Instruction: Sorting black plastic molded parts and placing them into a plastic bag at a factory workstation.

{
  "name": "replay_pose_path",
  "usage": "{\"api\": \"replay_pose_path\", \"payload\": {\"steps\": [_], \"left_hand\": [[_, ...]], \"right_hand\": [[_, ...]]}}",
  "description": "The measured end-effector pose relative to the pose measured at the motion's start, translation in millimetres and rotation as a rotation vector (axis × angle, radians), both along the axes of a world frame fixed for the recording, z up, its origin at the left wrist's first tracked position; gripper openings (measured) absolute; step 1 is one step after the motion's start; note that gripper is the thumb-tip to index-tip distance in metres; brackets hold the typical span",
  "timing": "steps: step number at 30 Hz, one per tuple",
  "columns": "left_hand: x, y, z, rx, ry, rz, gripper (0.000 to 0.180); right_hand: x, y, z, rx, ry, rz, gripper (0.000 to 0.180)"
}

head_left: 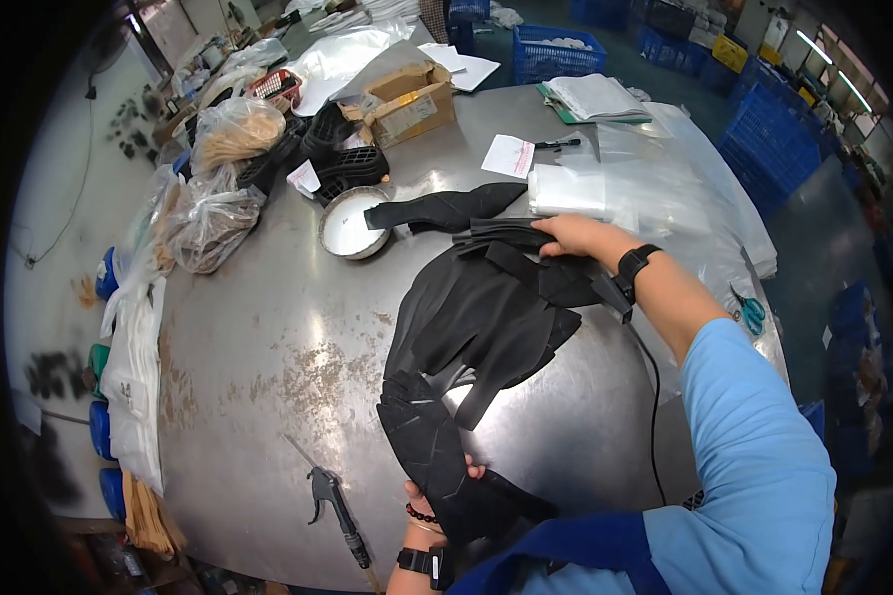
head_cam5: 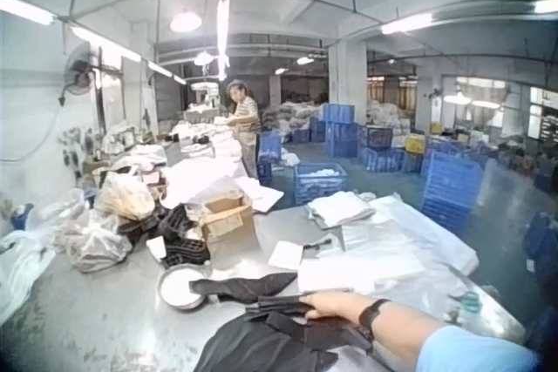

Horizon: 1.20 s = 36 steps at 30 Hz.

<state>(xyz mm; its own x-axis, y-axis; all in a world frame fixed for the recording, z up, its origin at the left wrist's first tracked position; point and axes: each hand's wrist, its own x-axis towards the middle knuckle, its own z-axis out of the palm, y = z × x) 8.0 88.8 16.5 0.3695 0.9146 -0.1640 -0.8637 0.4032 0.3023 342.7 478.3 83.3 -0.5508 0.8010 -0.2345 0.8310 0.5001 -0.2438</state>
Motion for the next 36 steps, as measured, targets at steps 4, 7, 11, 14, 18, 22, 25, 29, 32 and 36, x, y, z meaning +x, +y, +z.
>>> {"api": "replay_pose_path", "payload": {"steps": [4,7,11,14,18,22,25,29,32,36], "left_hand": [[-9,-2,-9,0.001,0.042,0.026,0.101],[-21,-6,-7,-0.025,0.078,0.061,0.094],[-41,-18,-17,-0.015,0.084,0.177,0.091],[-39,-13,-17,-0.117,0.074,0.176,0.093],[-30,0,-23,-0.092,-0.031,0.115,0.092],[-31,-4,-26,-0.122,-0.086,0.085,0.091],[-35,-6,-22,-0.186,-0.113,0.094,0.093],[-37,-10,-22,-0.174,0.069,0.098,0.099],[-40,-7,-21,-0.155,0.082,0.080,0.099],[-38,-3,-20,-0.149,0.080,0.067,0.097]], "right_hand": [[11,10,36,0.031,-0.067,-0.165,0.038],[18,-12,68,-0.192,0.215,-0.179,0.034],[-49,-98,80,-0.666,-0.167,0.477,0.035],[-82,-111,41,-0.476,-0.016,0.619,0.029],[-148,-4,11,0.164,0.305,0.034,0.030],[-186,46,7,0.442,0.024,-0.144,0.071],[-185,73,0,0.213,-0.070,-0.068,0.084],[-159,91,21,-0.012,0.156,-0.036,0.066],[-152,76,25,0.200,0.301,0.038,0.078],[-155,62,20,0.281,0.015,0.246,0.085]]}}
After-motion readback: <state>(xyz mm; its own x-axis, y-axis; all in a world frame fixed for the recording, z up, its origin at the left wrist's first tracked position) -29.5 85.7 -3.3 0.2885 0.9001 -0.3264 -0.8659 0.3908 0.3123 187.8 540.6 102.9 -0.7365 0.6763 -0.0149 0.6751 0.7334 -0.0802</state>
